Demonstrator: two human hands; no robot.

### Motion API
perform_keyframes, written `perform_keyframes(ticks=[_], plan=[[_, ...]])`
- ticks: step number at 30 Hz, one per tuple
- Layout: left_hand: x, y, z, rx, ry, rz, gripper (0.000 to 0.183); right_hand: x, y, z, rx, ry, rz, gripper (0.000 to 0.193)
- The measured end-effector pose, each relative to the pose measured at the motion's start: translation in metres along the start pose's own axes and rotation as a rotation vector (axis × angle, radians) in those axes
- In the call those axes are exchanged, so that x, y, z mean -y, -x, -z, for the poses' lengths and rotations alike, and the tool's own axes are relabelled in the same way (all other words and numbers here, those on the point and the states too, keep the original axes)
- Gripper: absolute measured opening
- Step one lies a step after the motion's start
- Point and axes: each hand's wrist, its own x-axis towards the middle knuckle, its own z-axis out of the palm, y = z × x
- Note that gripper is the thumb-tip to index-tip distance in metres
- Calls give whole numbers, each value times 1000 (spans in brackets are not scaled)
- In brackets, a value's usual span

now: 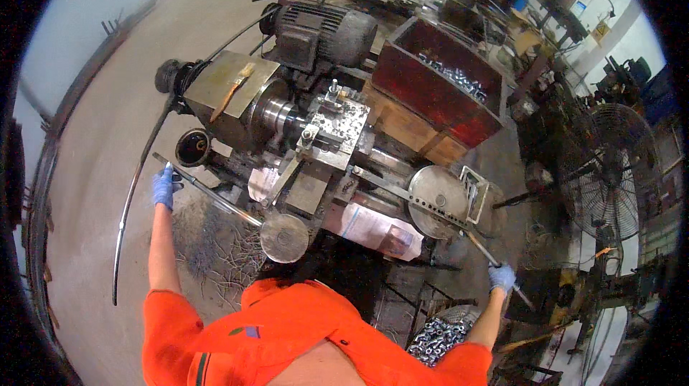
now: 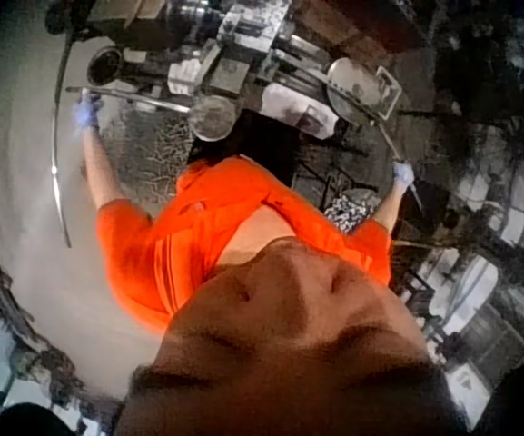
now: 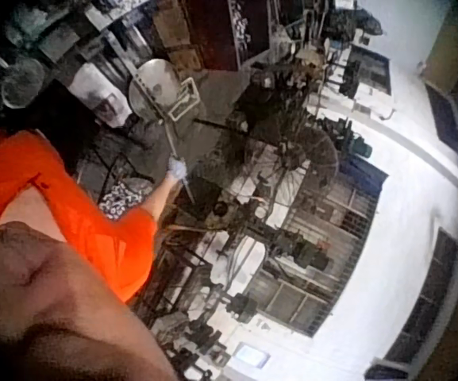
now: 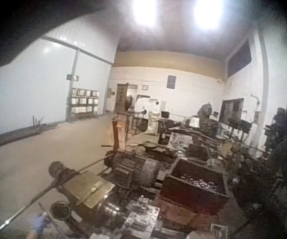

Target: The person operates a metal lathe machine by pulling a control lever, adjusting the carriage dials, and using a brush to clear metal shavings from the machine bed.

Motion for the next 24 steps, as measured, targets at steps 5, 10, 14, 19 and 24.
perform_keyframes(ticks=[5, 10, 14, 19, 24], plan=[[23, -13, -64, -203, 279, 48, 24, -31, 93, -29, -118, -77, 57, 44], [23, -8, -68, -308, 375, -18, 18, -142, 164, -32, 87, -76, -189, 33], [26, -7, -62, -279, 368, -26, 16, -149, 174, -43, 93, -7, -306, 31], [22, -4, -66, -334, 376, -58, 17, -157, 183, -50, 105, -55, -304, 34], [12, 2, -65, -299, 386, -40, 16, -153, 183, -51, 134, 32, -324, 48]])
